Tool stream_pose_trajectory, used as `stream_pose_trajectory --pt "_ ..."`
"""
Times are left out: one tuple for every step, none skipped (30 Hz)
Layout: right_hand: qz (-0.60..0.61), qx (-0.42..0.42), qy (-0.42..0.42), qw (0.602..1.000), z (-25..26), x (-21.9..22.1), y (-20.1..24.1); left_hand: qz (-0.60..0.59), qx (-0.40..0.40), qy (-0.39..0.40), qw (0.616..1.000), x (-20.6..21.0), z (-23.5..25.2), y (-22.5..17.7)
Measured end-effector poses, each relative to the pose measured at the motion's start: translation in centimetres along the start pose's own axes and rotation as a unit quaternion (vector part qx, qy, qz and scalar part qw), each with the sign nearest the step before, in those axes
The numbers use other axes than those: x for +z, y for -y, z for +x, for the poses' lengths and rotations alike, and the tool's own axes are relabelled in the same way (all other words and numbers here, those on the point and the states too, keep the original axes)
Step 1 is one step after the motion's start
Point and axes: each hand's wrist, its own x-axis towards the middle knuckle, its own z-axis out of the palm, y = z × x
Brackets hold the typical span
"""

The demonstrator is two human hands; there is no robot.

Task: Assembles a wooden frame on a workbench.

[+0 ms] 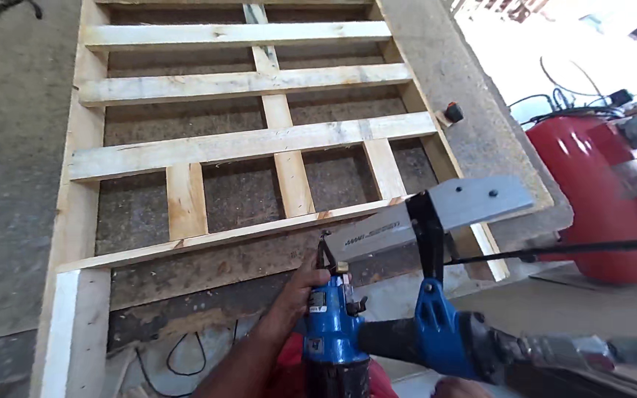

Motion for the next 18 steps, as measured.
stream_pose_trajectory --pt "0.049 0.123 -0.008 0.991 -0.9 1.3 -0.7 -0.009 0.011 -0.007 1.0 -0.2 -0.2 0.4" --pt "0.133 0.21 -0.034 0.968 -0.5 3.1 -0.9 -0.015 0.01 -0.015 1.0 -0.2 -0.6 0.7" --pt "0.245 0.243 -0.08 0.935 0.9 5.3 -1.0 -0.024 0.006 -0.012 1.0 -0.2 -0.6 0.9" --pt "0.369 0.227 -0.132 0.892 3.2 7.5 -1.1 -0.033 0.006 0.003 0.999 -0.3 0.0 0.9" --pt "0.462 0.207 -0.184 0.842 5.8 9.2 -0.8 -0.036 0.007 0.019 0.999 -0.5 0.7 0.9" --pt "0.516 0.199 -0.227 0.802 7.8 10.4 -0.5 -0.034 0.006 0.026 0.999 -0.8 1.2 0.6" --pt "0.537 0.199 -0.239 0.784 9.0 11.0 -0.5 -0.025 0.0 0.034 0.999 -1.2 1.5 0.1" --pt "0.539 0.203 -0.23 0.784 9.5 11.3 -0.8 -0.015 -0.013 0.044 0.999 -1.7 1.7 -0.8" --pt "0.533 0.205 -0.211 0.793 9.5 11.5 -1.2 0.002 -0.035 0.054 0.998 -2.3 2.0 -2.0" --pt "0.523 0.206 -0.19 0.805 9.2 11.8 -1.4 0.037 -0.061 0.058 0.996 -2.7 2.0 -3.2" --pt "0.509 0.206 -0.164 0.819 8.8 12.2 -1.6 0.076 -0.082 0.055 0.992 -2.9 2.1 -4.5" --pt "0.493 0.21 -0.143 0.832 8.6 12.9 -2.0 0.106 -0.097 0.044 0.989 -2.9 2.4 -5.5" --pt "0.479 0.219 -0.137 0.839 8.4 13.9 -2.3 0.112 -0.107 0.024 0.988 -2.9 2.8 -5.9" --pt "0.467 0.224 -0.14 0.844 8.2 15.1 -2.4 0.106 -0.117 -0.004 0.987 -2.9 3.0 -5.9" --pt "0.453 0.214 -0.147 0.853 8.3 16.3 -2.7 0.098 -0.118 -0.032 0.988 -3.0 3.2 -5.5" --pt "0.439 0.196 -0.159 0.863 8.5 17.5 -3.3 0.09 -0.113 -0.05 0.988 -3.3 3.4 -5.2" --pt "0.429 0.178 -0.163 0.87 8.9 18.0 -3.6 0.084 -0.109 -0.056 0.989 -3.7 3.7 -5.1" --pt "0.424 0.166 -0.16 0.876 9.3 17.9 -3.8 0.086 -0.11 -0.052 0.989 -4.1 3.9 -5.2"
